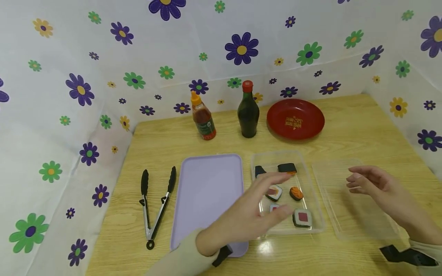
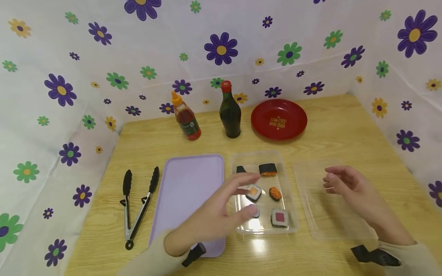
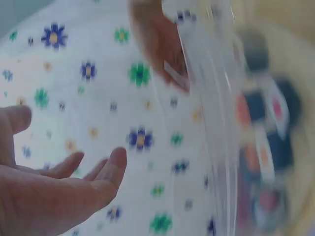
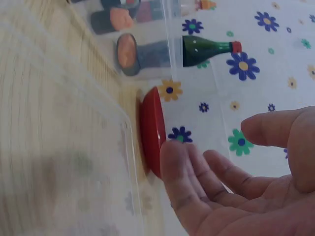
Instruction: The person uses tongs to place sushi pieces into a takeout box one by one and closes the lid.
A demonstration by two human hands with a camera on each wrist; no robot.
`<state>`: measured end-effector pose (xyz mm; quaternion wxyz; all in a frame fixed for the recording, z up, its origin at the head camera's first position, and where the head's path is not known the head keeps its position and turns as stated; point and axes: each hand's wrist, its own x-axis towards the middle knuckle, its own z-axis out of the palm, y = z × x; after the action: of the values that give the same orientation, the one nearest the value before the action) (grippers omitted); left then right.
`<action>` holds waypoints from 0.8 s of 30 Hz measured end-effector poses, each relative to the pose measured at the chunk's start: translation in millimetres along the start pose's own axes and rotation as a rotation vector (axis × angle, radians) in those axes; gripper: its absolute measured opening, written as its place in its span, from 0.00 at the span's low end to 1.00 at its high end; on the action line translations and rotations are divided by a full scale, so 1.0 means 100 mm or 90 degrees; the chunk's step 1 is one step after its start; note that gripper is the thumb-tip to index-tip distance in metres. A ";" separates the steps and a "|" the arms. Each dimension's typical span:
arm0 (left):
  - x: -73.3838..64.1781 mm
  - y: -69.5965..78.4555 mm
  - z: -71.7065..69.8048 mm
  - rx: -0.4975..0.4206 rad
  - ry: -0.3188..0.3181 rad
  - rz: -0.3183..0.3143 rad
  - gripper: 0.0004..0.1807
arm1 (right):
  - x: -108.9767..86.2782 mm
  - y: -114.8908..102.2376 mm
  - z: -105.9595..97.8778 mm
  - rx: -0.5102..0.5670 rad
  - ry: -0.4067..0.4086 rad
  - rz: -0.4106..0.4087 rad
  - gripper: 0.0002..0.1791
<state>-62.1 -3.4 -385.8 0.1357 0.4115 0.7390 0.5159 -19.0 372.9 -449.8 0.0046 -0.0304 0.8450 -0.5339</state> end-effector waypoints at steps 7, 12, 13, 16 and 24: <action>0.64 0.31 0.61 -0.099 -0.182 -0.203 0.43 | -0.11 0.04 -0.13 -0.131 0.040 0.138 0.33; 1.03 0.33 0.97 -0.188 -0.112 -0.328 0.48 | -0.16 0.11 -0.20 -0.104 0.022 0.173 0.37; 1.10 0.32 1.03 -0.212 -0.084 -0.358 0.50 | -0.18 0.12 -0.22 -0.088 0.017 0.172 0.37; 1.27 0.30 1.18 -0.280 0.002 -0.453 0.53 | -0.21 0.14 -0.25 -0.061 -0.012 0.183 0.37; 1.48 0.19 1.40 -0.399 0.157 -0.604 0.54 | -0.20 0.12 -0.33 -0.125 -0.080 0.281 0.44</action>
<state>-58.3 201.1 -396.3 0.3805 -0.0877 0.6647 0.6370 -0.5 409.1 -446.7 0.1708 0.1212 0.8770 -0.4324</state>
